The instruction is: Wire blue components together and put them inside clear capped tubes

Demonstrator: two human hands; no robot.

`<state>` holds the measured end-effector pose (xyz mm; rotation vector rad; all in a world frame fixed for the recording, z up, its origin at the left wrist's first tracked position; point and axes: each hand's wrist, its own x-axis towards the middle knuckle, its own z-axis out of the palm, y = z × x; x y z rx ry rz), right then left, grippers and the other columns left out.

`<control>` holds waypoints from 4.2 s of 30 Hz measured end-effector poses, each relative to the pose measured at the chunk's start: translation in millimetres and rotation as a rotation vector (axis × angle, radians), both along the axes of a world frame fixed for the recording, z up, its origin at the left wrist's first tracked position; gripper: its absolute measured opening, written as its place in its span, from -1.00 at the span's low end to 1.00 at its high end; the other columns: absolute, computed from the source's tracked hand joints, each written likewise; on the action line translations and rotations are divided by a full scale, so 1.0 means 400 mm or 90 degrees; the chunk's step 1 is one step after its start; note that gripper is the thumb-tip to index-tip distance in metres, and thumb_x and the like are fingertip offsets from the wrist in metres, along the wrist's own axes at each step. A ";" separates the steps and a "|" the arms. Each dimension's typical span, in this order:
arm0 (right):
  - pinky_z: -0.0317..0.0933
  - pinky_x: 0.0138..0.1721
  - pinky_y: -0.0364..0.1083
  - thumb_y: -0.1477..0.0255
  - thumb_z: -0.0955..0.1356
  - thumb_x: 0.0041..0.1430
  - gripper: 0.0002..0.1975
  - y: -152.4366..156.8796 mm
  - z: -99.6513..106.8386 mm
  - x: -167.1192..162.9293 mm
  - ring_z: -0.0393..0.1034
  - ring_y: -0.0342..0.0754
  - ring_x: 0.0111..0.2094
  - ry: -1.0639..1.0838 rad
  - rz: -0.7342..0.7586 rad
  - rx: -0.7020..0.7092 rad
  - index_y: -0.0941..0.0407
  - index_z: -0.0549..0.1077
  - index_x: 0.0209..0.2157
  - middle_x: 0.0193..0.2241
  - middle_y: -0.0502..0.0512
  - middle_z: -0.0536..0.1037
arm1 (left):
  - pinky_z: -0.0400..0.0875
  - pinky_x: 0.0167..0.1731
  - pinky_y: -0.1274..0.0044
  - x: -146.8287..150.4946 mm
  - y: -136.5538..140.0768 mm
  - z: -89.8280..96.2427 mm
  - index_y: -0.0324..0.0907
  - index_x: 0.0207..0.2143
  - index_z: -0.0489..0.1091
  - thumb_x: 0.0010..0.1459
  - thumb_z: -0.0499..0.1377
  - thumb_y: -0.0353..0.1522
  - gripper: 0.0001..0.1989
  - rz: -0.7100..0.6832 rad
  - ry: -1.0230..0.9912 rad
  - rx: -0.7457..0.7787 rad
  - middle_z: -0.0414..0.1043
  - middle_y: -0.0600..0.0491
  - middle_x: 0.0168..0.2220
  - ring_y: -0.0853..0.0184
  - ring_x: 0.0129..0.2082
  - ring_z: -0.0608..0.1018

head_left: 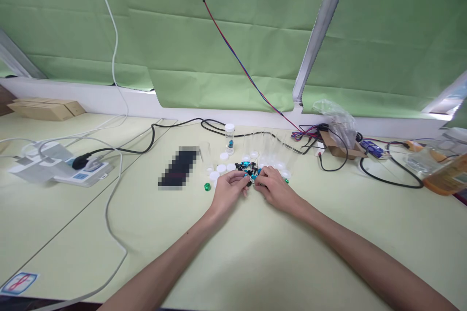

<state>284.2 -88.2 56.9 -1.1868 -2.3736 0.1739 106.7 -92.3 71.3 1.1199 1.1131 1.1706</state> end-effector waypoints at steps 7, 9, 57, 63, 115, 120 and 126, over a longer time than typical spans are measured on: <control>0.12 -0.19 -0.03 0.53 0.26 0.29 -0.81 0.005 0.002 0.002 0.25 -0.01 -0.25 0.021 0.026 0.019 0.12 0.47 -0.37 -0.34 0.10 0.40 | 0.34 -0.53 0.53 0.000 0.000 -0.001 -0.27 -0.39 0.48 -0.12 0.36 -0.25 -0.71 0.002 0.006 0.003 0.44 0.06 -0.60 0.40 -0.64 0.43; 0.14 -0.20 -0.03 0.54 0.26 0.27 -0.82 0.005 0.004 0.003 0.27 -0.02 -0.25 0.027 0.025 0.014 0.12 0.47 -0.37 -0.34 0.10 0.41 | 0.35 -0.53 0.53 0.000 0.000 0.001 -0.27 -0.39 0.48 -0.12 0.36 -0.25 -0.71 0.003 0.009 0.002 0.44 0.07 -0.61 0.40 -0.64 0.44; 0.15 -0.42 -0.16 0.35 0.25 0.29 -0.84 0.022 0.008 0.012 0.26 -0.14 -0.53 0.304 -0.071 -0.101 0.08 0.35 -0.37 -0.55 -0.06 0.41 | 0.32 -0.55 0.56 0.004 -0.002 -0.001 -0.28 -0.39 0.43 -0.09 0.32 -0.29 -0.75 -0.002 0.008 -0.008 0.41 0.09 -0.63 0.42 -0.64 0.42; 0.20 -0.45 -0.17 0.36 0.30 0.24 -0.89 0.027 0.004 0.014 0.34 -0.14 -0.54 0.360 -0.075 -0.114 0.08 0.38 -0.35 -0.52 -0.05 0.47 | 0.32 -0.55 0.55 0.005 -0.003 0.001 -0.27 -0.39 0.44 -0.11 0.33 -0.28 -0.74 -0.002 -0.002 -0.007 0.41 0.10 -0.63 0.41 -0.64 0.43; 0.26 -0.60 -0.16 0.27 0.43 -0.06 -0.69 0.034 0.036 0.004 0.36 -0.16 -0.65 0.651 -0.171 -0.374 0.11 0.30 -0.32 -0.59 -0.07 0.46 | 0.33 -0.56 0.53 0.007 -0.007 -0.004 -0.26 -0.42 0.45 -0.14 0.36 -0.25 -0.71 -0.006 -0.008 -0.004 0.42 0.07 -0.60 0.40 -0.64 0.43; 0.22 -0.60 -0.16 0.29 0.42 -0.04 -0.71 0.034 0.030 0.006 0.34 -0.17 -0.65 0.617 -0.156 -0.363 0.11 0.33 -0.31 -0.53 -0.03 0.50 | 0.34 -0.55 0.53 0.008 -0.008 0.000 -0.26 -0.42 0.45 -0.14 0.36 -0.25 -0.72 -0.004 -0.007 -0.006 0.42 0.07 -0.60 0.40 -0.64 0.43; 0.26 -0.54 -0.14 0.32 0.39 0.02 -0.76 0.038 0.010 0.010 0.38 -0.14 -0.60 0.551 -0.143 -0.336 0.11 0.36 -0.27 -0.47 0.03 0.53 | 0.33 -0.55 0.53 0.007 -0.007 0.000 -0.26 -0.42 0.45 -0.12 0.35 -0.26 -0.73 -0.005 -0.001 -0.005 0.41 0.07 -0.61 0.40 -0.64 0.43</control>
